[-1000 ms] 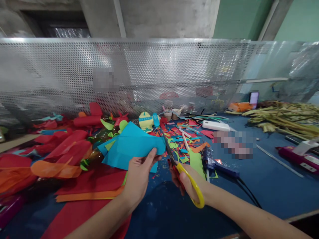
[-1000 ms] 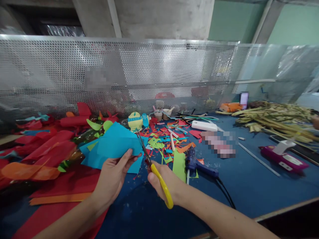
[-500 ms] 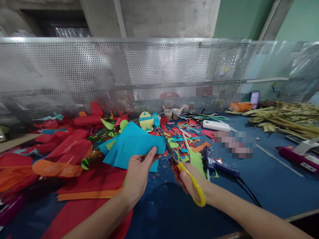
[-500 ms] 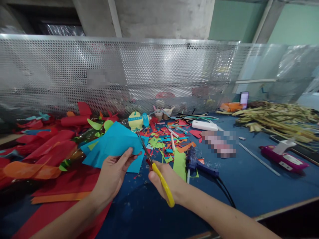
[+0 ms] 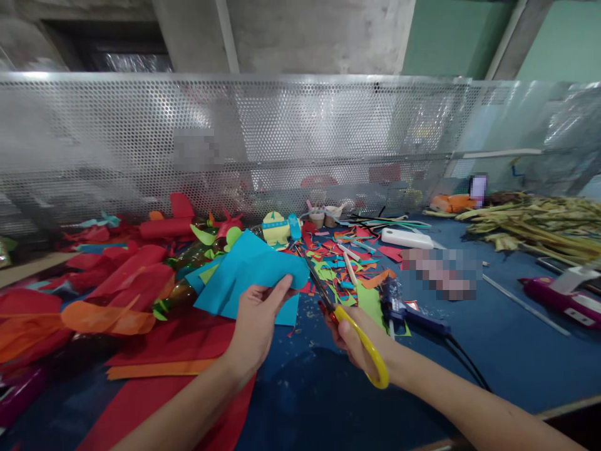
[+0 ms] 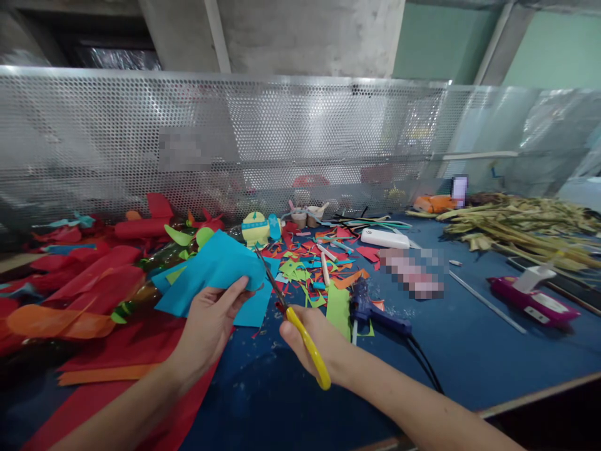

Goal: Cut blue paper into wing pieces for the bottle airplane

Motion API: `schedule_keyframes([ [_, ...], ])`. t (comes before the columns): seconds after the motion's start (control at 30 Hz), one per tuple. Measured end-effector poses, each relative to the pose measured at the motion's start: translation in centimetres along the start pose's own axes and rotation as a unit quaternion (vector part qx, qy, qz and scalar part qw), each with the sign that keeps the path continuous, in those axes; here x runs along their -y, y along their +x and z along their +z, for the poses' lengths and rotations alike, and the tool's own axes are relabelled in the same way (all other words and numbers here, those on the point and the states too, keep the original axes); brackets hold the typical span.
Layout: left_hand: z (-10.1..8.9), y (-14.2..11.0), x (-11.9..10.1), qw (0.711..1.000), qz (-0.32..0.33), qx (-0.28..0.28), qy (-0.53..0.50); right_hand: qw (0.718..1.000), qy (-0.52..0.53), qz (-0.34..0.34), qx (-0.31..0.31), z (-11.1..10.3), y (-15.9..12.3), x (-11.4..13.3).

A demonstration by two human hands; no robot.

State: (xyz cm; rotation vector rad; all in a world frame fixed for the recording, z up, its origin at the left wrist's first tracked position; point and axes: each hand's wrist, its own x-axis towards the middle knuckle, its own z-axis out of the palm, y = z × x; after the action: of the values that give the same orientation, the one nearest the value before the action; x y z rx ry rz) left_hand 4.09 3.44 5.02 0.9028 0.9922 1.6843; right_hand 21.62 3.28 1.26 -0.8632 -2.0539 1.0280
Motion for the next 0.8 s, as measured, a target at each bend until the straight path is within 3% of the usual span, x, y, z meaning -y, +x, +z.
schedule_keyframes([
  [0.3, -1.1, 1.1, 0.1, 0.999, 0.019, -0.008, 0.039, 0.998, -0.066, 0.005, 0.02, -0.4, 0.3, -0.1],
  [0.8, -1.1, 1.4, 0.2, 0.994, 0.044, 0.005, 0.095, 0.999, -0.017, 0.029, 0.031, 0.0, 0.2, -0.3],
])
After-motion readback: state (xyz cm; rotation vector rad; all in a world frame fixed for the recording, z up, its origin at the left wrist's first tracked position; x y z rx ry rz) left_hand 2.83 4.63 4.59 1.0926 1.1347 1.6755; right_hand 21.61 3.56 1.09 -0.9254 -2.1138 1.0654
